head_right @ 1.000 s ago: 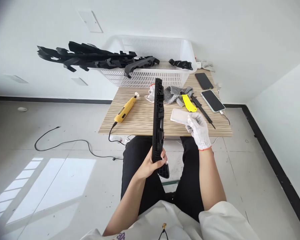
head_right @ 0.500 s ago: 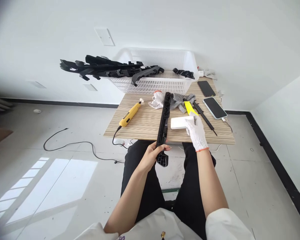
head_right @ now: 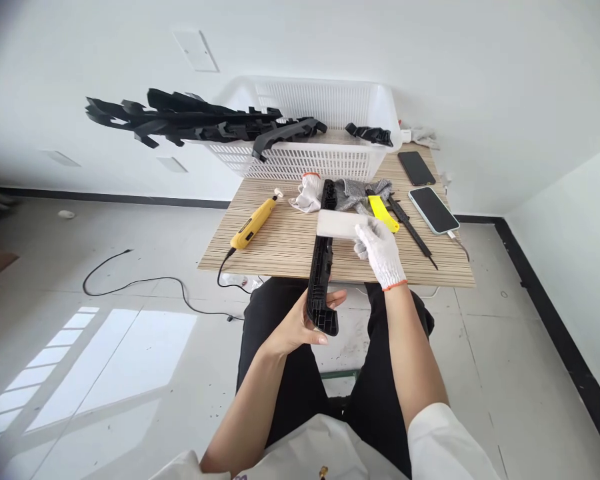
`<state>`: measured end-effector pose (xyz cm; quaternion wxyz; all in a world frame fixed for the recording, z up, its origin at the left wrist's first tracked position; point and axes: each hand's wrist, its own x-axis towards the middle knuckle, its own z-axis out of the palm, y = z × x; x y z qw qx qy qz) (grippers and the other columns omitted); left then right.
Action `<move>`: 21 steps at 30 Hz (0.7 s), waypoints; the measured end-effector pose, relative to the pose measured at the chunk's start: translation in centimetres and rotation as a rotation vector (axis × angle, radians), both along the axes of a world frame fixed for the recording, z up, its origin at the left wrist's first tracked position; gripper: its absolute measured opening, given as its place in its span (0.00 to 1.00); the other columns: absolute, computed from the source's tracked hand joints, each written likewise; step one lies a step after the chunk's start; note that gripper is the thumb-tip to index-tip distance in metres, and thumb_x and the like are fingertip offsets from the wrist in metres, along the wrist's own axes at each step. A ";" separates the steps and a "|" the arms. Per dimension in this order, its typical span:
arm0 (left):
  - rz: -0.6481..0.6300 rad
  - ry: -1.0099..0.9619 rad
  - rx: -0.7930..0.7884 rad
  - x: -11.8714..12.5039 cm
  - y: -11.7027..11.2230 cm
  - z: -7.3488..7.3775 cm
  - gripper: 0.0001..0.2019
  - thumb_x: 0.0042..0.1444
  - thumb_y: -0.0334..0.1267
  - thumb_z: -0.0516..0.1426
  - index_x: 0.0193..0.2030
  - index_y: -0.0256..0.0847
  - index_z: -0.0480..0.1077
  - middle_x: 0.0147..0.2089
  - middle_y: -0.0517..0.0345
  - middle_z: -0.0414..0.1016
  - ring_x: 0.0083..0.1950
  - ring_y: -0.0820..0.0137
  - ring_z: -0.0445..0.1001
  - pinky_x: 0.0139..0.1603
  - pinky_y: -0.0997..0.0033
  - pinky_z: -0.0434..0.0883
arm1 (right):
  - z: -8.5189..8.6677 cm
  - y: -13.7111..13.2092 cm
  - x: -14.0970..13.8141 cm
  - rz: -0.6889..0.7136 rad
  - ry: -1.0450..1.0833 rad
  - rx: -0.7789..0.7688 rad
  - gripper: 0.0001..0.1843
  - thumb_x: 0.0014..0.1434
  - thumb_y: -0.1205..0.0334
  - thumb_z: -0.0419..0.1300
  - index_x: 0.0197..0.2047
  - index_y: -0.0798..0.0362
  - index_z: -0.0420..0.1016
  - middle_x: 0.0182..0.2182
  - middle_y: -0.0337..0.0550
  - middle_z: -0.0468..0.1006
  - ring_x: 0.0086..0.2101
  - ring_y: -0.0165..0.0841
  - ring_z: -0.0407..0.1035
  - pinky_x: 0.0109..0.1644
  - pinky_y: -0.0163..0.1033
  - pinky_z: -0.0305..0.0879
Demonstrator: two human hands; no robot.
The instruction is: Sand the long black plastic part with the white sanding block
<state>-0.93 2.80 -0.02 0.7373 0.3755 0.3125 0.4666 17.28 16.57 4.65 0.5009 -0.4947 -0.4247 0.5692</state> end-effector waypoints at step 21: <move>-0.094 0.229 -0.072 0.0 -0.6 1.0 0.44 0.48 0.39 0.73 0.67 0.45 0.54 0.57 0.42 0.74 0.45 0.56 0.84 0.32 0.69 0.80 | 0.2 0.3 -1.0 -0.044 -0.190 0.020 0.20 0.57 0.54 0.67 0.51 0.52 0.77 0.29 0.36 0.76 0.17 0.20 0.63 0.16 0.26 0.56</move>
